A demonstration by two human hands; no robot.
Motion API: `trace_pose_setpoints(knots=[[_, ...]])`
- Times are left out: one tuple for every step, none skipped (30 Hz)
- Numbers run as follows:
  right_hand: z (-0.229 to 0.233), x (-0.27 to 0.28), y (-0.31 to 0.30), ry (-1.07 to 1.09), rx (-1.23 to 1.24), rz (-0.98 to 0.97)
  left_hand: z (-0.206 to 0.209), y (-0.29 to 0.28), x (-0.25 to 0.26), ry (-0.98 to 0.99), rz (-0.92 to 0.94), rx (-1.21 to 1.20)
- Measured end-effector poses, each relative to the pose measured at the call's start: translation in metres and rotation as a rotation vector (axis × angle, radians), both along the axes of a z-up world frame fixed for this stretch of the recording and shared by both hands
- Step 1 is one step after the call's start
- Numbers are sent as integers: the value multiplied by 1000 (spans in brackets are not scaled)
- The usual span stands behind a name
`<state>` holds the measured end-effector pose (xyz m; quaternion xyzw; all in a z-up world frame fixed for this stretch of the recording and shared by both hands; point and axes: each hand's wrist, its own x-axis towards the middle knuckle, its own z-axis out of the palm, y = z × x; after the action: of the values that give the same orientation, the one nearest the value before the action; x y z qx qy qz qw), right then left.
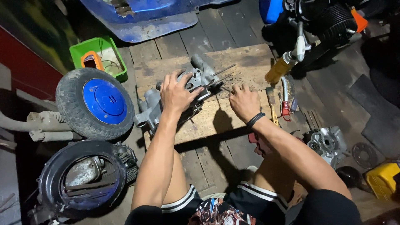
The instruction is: A person is cleaning a motorcycle engine casing by heating it with a blowtorch and scraping away residue with a thin metal tool.
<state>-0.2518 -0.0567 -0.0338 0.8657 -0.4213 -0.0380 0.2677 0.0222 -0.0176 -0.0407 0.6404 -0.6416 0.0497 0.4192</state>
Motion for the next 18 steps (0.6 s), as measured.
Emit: trace_pose_setpoints(knots=[[0, 0, 0, 1, 1, 2, -1, 0, 1, 1, 2, 1], [0, 1, 0, -22, 3, -2, -1, 0, 1, -2, -1, 2], [2, 0, -2, -42, 2, -8, -2, -2, 0, -2, -5, -1], [5, 1, -1, -40, 1, -8, -1, -2, 0, 0, -5, -2], [7, 2, 2, -41, -11, -7, 0, -1, 0, -1, -6, 3], [9, 4, 5, -42, -24, -5, 1, 0, 0, -1, -7, 8], [8, 4, 4, -43, -24, -2, 0, 0, 0, -3, -5, 8], [8, 5, 4, -51, -12, -14, 0, -1, 0, 5, -10, -7], [7, 4, 4, -56, 2, -26, -2, 0, -1, 16, -15, -20], [6, 5, 2, -54, 3, -23, -2, 0, 0, 18, -13, -19], [4, 5, 2, -62, 7, -23, -1, -1, 0, 4, -7, -4], [3, 4, 1, -70, 12, -23, -1, -1, 0, -9, -2, 11], [-5, 4, -4, -71, 11, -24, 1, -1, 1, -10, -2, 10], [-12, 4, -9, -73, 7, -21, 2, 0, 2, -13, -13, 8], [-21, 4, -13, -72, 5, -18, 3, 2, 1, -14, -23, 7], [-30, 3, -18, -71, 7, -17, 4, 2, -2, -12, -22, 9], [-39, 3, -23, -76, 40, -34, 6, 2, -4, -15, -17, 6], [-49, 2, -28, -81, 73, -51, 7, 2, -7, -18, -13, 2]])
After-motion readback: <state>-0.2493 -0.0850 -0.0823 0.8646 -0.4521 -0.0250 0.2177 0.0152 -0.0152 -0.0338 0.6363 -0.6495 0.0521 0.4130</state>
